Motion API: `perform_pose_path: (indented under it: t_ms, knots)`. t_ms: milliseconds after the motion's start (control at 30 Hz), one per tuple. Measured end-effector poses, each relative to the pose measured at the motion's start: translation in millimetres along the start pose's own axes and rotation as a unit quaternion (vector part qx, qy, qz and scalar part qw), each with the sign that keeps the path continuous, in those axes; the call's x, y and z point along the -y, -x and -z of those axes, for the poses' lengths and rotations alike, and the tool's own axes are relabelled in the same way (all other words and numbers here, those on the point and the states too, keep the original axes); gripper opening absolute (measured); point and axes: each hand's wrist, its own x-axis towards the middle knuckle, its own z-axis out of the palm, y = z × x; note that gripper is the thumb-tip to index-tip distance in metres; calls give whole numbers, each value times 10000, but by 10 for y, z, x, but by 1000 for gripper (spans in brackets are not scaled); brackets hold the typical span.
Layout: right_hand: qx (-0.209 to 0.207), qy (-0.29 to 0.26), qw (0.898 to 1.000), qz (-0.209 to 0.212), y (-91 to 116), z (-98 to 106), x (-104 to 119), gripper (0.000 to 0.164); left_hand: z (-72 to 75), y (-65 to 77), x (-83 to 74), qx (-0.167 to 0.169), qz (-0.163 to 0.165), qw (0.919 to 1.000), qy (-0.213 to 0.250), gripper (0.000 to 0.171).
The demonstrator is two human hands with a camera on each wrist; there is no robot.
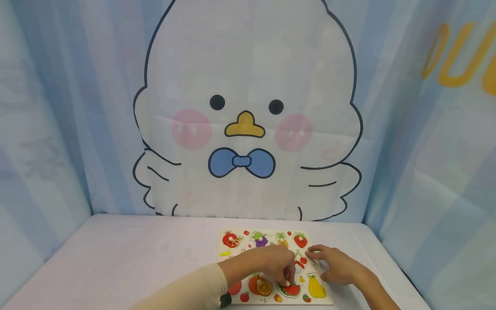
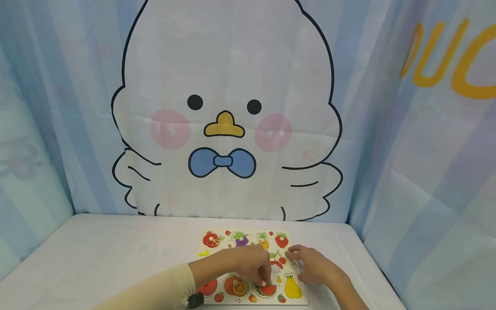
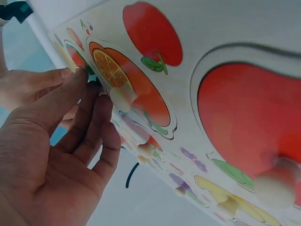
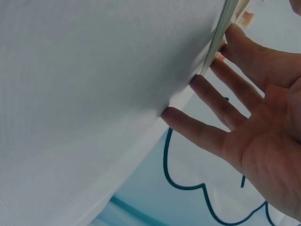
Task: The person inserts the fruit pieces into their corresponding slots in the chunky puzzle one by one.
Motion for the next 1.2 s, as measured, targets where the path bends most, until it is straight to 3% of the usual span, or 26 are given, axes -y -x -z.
perform_pose_path:
  t_ms: [133, 300, 433, 600, 867, 967, 1200]
  knots:
    - [-11, 33, 9998, -212, -10, -9, 20, 60, -17, 25, 8, 7, 64, 10000, 39, 11]
    - [21, 15, 9997, -255, -11, -8, 37, 60, -54, 82, 41, 1, -163, 9998, 69, 21]
    - [27, 50, 9998, -198, -8, 13, 47, 60, -43, 177, 65, -174, -401, 9989, 189, 27]
    - [32, 75, 9998, -203, -3, 27, 59, 60, 5, 327, 130, -440, -543, 9973, 208, 22]
    - [33, 180, 9992, -344, 8, 27, 55, 59, 33, 657, 213, -597, -312, 9941, 846, 12]
    - [-6, 228, 9993, -305, 15, 31, 49, 59, 29, 785, 248, -749, -295, 9929, 879, 12]
    - [13, 168, 9992, -357, 6, 7, 54, 60, 17, 1212, 344, -877, 255, 9886, 1200, 6]
